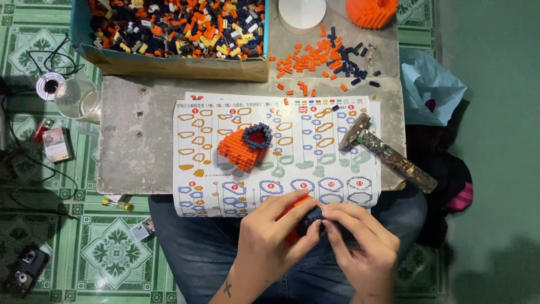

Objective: Assembling a 3D model of shoes using small interlocking plastic blocks and a small hammer while following a diagram.

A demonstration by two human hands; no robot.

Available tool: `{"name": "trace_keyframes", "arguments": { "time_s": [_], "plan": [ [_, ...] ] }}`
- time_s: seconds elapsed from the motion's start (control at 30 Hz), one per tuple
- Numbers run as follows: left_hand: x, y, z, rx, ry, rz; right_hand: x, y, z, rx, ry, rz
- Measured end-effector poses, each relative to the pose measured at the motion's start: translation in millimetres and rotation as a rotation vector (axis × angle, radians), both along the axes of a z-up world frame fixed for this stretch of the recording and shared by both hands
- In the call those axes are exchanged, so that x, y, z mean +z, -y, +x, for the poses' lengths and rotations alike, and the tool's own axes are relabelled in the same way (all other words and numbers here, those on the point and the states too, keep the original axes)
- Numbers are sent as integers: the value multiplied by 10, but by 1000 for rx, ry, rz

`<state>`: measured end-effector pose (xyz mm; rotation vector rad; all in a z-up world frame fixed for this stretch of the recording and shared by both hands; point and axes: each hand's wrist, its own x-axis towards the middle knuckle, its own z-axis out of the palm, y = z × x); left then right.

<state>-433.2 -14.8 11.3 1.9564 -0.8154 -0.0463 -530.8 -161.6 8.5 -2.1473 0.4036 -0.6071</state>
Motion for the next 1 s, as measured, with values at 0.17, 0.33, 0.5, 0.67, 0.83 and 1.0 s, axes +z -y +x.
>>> {"name": "trace_keyframes", "arguments": {
  "time_s": [0.17,0.33,0.5,0.67,0.83,1.0],
  "plan": [
    [24,-16,9,-10,-4,-6,119,-34,15,6,-33,-60],
    [12,-29,8,-23,-3,-25,173,-26,-2,29,-45,-131],
    [-33,-25,23,-55,56,-51,156,-40,11,34,-50,-169],
    [-142,50,100,-22,-112,-120,107,60,75,31,-43,-105],
    [-404,200,255,67,-180,-83,-157,530,61,-81,-105,-263],
    [-586,353,344,145,-159,-7,-629,1116,-3,-231,-357,-522]
  ]
}}
